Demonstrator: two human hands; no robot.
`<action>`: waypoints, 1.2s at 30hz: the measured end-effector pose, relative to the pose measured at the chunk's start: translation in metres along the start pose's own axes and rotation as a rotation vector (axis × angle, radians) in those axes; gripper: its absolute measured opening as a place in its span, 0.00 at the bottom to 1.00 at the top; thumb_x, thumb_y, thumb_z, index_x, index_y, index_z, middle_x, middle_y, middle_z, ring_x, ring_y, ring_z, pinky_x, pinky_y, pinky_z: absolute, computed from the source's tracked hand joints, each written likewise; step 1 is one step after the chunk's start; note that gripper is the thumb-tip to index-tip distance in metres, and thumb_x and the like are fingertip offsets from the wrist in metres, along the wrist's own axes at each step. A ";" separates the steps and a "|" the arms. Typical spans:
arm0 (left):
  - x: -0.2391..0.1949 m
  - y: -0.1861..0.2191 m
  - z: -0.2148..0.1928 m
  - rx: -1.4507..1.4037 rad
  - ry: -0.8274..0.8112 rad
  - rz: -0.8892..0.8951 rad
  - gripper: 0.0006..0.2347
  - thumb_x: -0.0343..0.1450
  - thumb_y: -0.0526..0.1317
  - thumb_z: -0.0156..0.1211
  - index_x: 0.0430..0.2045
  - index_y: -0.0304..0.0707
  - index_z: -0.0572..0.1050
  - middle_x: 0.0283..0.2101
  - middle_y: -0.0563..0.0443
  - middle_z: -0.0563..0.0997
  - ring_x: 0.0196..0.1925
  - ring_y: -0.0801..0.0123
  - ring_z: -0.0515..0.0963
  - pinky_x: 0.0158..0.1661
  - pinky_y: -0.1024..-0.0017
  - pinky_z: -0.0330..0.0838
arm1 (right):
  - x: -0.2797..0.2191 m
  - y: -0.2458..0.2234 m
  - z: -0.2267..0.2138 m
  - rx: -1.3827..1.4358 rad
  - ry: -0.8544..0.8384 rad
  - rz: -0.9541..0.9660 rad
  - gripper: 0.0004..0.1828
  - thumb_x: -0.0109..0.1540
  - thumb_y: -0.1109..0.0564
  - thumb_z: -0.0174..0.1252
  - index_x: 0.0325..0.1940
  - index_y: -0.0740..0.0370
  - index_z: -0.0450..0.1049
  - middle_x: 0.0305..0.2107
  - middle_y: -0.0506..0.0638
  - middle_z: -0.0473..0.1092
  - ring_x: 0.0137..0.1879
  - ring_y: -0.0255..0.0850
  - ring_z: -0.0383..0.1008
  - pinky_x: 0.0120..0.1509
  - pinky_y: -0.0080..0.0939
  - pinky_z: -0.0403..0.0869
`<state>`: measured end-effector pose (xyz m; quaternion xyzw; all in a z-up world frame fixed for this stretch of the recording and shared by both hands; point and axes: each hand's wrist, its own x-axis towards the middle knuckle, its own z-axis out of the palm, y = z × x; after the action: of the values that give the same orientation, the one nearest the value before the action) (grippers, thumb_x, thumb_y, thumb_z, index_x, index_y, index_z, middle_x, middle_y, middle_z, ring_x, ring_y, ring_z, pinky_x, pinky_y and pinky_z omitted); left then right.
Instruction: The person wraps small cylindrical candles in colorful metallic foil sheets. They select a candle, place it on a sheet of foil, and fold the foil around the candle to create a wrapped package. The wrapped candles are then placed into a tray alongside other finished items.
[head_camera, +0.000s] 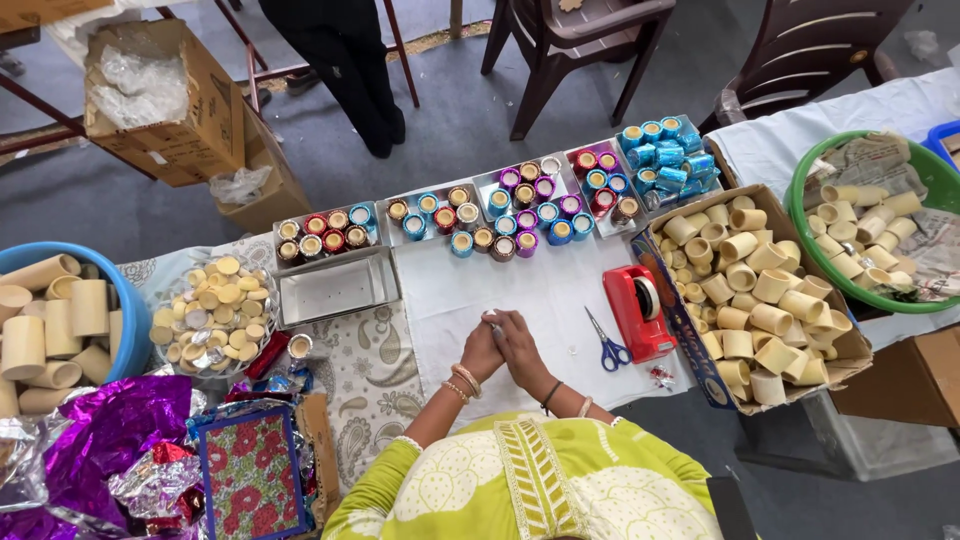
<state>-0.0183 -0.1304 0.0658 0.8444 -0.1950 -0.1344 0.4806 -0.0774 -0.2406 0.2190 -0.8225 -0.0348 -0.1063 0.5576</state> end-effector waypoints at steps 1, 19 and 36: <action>-0.002 0.030 -0.018 -0.001 0.000 -0.002 0.20 0.68 0.36 0.68 0.53 0.35 0.69 0.43 0.36 0.82 0.45 0.46 0.83 0.44 0.59 0.78 | 0.000 0.031 0.005 0.000 -0.001 0.002 0.17 0.70 0.57 0.45 0.61 0.63 0.68 0.56 0.60 0.64 0.64 0.52 0.67 0.68 0.43 0.67; 0.007 0.036 -0.032 -1.124 -0.042 0.032 0.07 0.79 0.36 0.54 0.48 0.42 0.64 0.45 0.57 0.70 0.45 0.77 0.69 0.48 0.75 0.68 | 0.022 -0.002 -0.003 -0.299 0.063 0.023 0.28 0.69 0.54 0.48 0.73 0.65 0.60 0.65 0.58 0.64 0.67 0.47 0.68 0.64 0.42 0.72; -0.013 0.085 -0.069 0.004 0.100 0.549 0.17 0.61 0.33 0.75 0.39 0.38 0.73 0.57 0.48 0.78 0.57 0.54 0.79 0.55 0.65 0.75 | -0.016 0.138 0.020 0.937 0.248 0.830 0.22 0.70 0.40 0.49 0.47 0.62 0.74 0.38 0.52 0.73 0.42 0.38 0.75 0.44 0.39 0.76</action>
<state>-0.0184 -0.1115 0.1747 0.7665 -0.3928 0.0434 0.5062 -0.0662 -0.2727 0.0826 -0.4182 0.3088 0.0505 0.8528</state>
